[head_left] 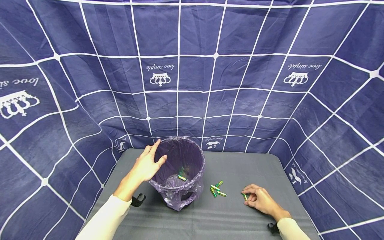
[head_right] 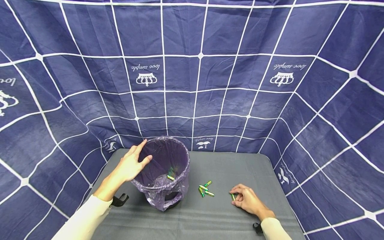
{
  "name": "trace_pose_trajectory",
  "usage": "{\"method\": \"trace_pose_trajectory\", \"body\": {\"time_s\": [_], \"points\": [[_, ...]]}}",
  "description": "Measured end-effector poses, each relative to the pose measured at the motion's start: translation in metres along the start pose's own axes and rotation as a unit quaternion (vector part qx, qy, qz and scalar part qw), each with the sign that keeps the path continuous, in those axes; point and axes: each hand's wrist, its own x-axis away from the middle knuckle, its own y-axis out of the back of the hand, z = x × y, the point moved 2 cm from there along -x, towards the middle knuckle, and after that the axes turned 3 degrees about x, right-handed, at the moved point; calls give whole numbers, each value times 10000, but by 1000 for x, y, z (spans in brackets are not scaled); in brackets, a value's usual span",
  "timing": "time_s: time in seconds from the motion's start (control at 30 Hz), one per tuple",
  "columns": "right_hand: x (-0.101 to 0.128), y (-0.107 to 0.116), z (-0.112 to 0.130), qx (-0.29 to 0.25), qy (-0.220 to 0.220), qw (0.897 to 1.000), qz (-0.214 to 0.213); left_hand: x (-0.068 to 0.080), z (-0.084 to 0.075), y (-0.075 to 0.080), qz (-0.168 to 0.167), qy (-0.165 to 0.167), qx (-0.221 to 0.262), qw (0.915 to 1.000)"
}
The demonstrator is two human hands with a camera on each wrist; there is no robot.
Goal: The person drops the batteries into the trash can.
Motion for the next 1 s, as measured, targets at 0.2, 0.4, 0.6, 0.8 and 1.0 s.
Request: {"method": "trace_pose_trajectory", "body": {"time_s": [0.2,0.4,0.6,0.8,1.0], "points": [[0,-5,-1,-124,-15,9999,13,-1,0,0,10,13,1,10000],[1,-7,0,-284,-83,9994,-152,-1,-1,0,0,-18,-4,10000],[1,-11,1,-382,-195,9978,-506,-2,-2,-1,32,20,11,10000],[1,-16,2,-655,-423,9928,-912,0,-2,0,5,-10,-1,10000],[-7,-15,12,-1142,-646,9833,-1260,1,-2,1,-19,-13,10,10000]]}}
